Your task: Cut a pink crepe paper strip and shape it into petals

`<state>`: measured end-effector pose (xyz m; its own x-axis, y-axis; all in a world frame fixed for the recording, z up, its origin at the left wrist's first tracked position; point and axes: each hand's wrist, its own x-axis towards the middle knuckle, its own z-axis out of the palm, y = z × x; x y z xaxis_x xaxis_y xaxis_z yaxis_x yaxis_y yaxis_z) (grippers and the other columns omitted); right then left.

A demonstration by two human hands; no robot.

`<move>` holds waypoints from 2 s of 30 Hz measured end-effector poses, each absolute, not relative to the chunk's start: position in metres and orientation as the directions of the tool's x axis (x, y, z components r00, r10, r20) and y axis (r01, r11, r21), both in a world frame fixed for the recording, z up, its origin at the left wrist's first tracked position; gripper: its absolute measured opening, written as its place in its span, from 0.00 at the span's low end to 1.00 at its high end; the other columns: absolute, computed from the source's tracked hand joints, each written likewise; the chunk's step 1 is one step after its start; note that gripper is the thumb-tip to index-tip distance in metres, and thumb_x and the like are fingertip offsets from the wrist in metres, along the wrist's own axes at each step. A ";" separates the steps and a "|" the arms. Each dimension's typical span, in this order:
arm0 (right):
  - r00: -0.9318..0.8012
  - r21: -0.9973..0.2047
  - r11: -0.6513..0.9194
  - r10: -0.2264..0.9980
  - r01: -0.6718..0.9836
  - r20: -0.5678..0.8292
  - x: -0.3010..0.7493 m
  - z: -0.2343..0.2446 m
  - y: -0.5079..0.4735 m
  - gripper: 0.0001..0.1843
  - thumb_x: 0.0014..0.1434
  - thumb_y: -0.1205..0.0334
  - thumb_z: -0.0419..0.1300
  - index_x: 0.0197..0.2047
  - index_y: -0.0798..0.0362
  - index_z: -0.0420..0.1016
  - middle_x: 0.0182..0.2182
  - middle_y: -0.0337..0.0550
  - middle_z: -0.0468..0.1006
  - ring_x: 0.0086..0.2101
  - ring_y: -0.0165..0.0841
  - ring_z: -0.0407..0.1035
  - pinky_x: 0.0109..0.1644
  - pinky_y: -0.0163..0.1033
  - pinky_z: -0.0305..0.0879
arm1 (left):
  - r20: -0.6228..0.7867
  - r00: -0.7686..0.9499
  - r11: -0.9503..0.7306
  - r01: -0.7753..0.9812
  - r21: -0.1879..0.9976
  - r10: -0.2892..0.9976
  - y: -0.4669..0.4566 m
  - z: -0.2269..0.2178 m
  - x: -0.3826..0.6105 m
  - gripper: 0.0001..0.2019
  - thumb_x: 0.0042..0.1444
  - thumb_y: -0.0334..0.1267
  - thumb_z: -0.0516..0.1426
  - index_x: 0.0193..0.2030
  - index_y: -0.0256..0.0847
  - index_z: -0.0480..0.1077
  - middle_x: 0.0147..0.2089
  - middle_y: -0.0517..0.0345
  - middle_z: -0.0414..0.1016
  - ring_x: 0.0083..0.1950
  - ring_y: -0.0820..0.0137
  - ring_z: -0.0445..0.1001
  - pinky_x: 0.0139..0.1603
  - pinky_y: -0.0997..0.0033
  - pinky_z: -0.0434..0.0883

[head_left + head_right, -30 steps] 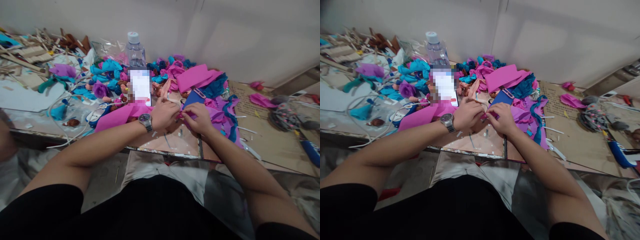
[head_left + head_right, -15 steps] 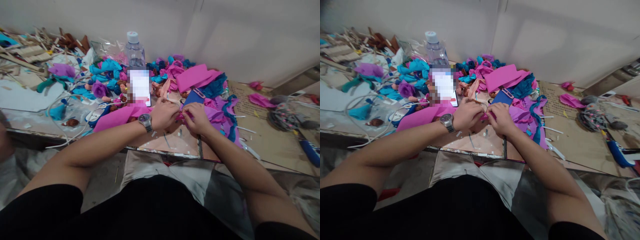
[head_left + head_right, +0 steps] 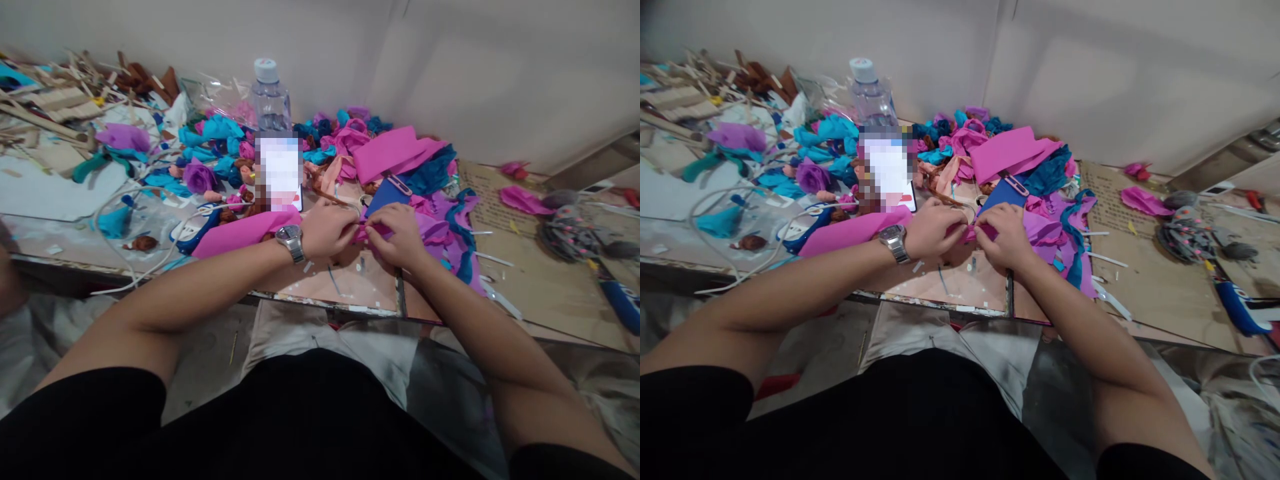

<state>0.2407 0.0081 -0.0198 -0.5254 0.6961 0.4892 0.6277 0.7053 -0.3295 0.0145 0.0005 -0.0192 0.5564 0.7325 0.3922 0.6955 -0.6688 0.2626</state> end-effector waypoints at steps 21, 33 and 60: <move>-0.502 -0.334 0.703 0.693 0.627 0.517 0.241 -0.018 0.006 0.12 0.69 0.50 0.61 0.47 0.45 0.83 0.45 0.44 0.86 0.52 0.47 0.73 0.61 0.60 0.56 | 0.420 0.519 -0.664 0.641 0.385 0.745 0.004 -0.022 0.012 0.13 0.68 0.43 0.53 0.44 0.43 0.78 0.39 0.54 0.83 0.42 0.61 0.79 0.47 0.59 0.66; -0.490 -0.327 0.708 0.683 0.625 0.542 0.240 -0.021 0.008 0.14 0.68 0.46 0.63 0.39 0.43 0.87 0.37 0.43 0.88 0.46 0.47 0.75 0.58 0.61 0.55 | 0.388 0.535 -0.659 0.650 0.378 0.751 0.004 -0.024 0.013 0.15 0.67 0.46 0.54 0.39 0.43 0.81 0.33 0.53 0.81 0.35 0.62 0.77 0.44 0.59 0.67; -0.565 -0.172 0.797 0.544 0.578 0.620 0.241 -0.019 0.006 0.06 0.66 0.57 0.66 0.41 0.43 0.87 0.37 0.40 0.88 0.43 0.43 0.76 0.57 0.58 0.54 | 0.326 0.520 -0.589 0.492 0.642 0.789 0.003 -0.017 0.014 0.14 0.64 0.41 0.52 0.28 0.40 0.69 0.26 0.60 0.69 0.29 0.70 0.65 0.35 0.66 0.58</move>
<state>0.2409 0.0055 -0.0186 -0.5649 0.5440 0.6205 0.5783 0.7974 -0.1725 0.0142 0.0034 -0.0165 0.5204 0.7894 0.3257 0.4916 -0.5888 0.6416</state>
